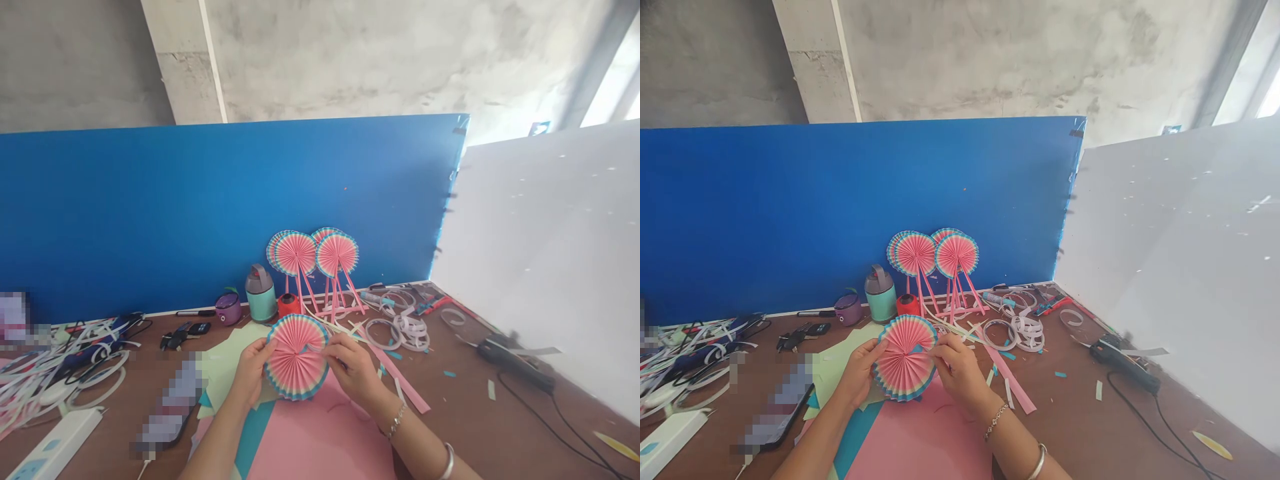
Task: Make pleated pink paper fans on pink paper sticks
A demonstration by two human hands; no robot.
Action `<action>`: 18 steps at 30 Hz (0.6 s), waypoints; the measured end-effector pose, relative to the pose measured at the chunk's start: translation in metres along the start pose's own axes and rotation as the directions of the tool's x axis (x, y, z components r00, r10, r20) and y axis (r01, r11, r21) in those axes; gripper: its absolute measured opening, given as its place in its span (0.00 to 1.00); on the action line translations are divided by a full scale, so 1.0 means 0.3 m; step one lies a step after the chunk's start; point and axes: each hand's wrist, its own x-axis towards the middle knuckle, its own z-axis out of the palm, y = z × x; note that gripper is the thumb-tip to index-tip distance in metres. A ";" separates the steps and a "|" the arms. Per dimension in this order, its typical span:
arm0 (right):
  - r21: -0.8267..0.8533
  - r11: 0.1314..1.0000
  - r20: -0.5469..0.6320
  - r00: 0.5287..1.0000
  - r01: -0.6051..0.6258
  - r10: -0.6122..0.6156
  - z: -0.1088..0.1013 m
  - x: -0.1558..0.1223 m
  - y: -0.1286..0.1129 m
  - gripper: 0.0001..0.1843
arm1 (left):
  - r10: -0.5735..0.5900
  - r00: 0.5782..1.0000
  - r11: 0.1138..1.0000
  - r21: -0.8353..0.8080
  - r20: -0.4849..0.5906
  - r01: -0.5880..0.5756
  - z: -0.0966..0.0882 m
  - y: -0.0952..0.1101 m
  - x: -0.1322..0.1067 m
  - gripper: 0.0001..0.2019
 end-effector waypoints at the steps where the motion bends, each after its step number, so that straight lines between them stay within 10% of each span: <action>1: -0.015 1.000 -0.003 1.000 0.009 -0.009 0.001 0.000 -0.001 0.12 | -0.004 1.000 1.000 -0.001 -0.002 0.004 0.000 0.001 0.000 0.17; 18: -0.099 0.992 0.063 0.994 -0.084 0.090 0.059 -0.022 -0.039 0.12 | -0.087 0.986 0.946 -0.321 -0.143 0.037 0.020 -0.029 0.010 0.20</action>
